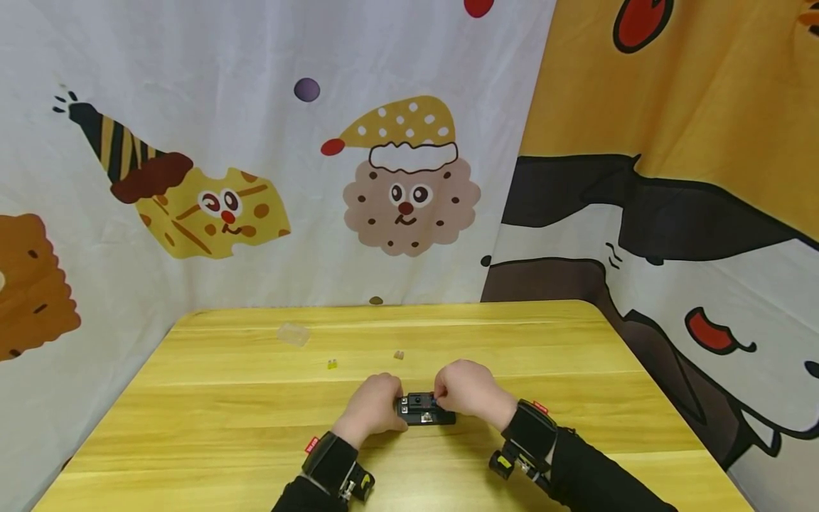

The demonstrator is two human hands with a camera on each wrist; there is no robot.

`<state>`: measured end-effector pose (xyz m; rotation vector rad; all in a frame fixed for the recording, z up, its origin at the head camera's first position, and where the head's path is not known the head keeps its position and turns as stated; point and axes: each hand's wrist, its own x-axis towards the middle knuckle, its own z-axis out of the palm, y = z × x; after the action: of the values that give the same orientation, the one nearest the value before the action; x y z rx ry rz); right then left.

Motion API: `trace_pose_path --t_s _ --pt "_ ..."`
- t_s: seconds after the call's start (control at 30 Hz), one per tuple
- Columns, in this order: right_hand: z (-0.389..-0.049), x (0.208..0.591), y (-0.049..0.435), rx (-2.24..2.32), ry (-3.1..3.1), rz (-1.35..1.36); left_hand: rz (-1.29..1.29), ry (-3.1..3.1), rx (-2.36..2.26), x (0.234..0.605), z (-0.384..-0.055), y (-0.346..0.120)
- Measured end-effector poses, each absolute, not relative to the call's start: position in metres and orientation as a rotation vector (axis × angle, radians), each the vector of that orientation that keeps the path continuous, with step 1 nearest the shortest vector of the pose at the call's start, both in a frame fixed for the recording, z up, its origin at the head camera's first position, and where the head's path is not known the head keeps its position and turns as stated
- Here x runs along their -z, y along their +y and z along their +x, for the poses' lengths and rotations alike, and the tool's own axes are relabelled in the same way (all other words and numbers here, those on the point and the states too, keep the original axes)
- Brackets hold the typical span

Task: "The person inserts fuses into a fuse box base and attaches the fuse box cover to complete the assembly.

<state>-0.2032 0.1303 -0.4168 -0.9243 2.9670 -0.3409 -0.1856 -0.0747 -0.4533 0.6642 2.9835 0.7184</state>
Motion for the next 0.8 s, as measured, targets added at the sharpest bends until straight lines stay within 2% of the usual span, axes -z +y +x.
trace_pose_path --t_s 0.8 --pt "-0.2043 0.4151 0.1289 0.339 2.937 -0.821 0.673 2.985 -0.713 0.4527 -0.1858 -0.0740"
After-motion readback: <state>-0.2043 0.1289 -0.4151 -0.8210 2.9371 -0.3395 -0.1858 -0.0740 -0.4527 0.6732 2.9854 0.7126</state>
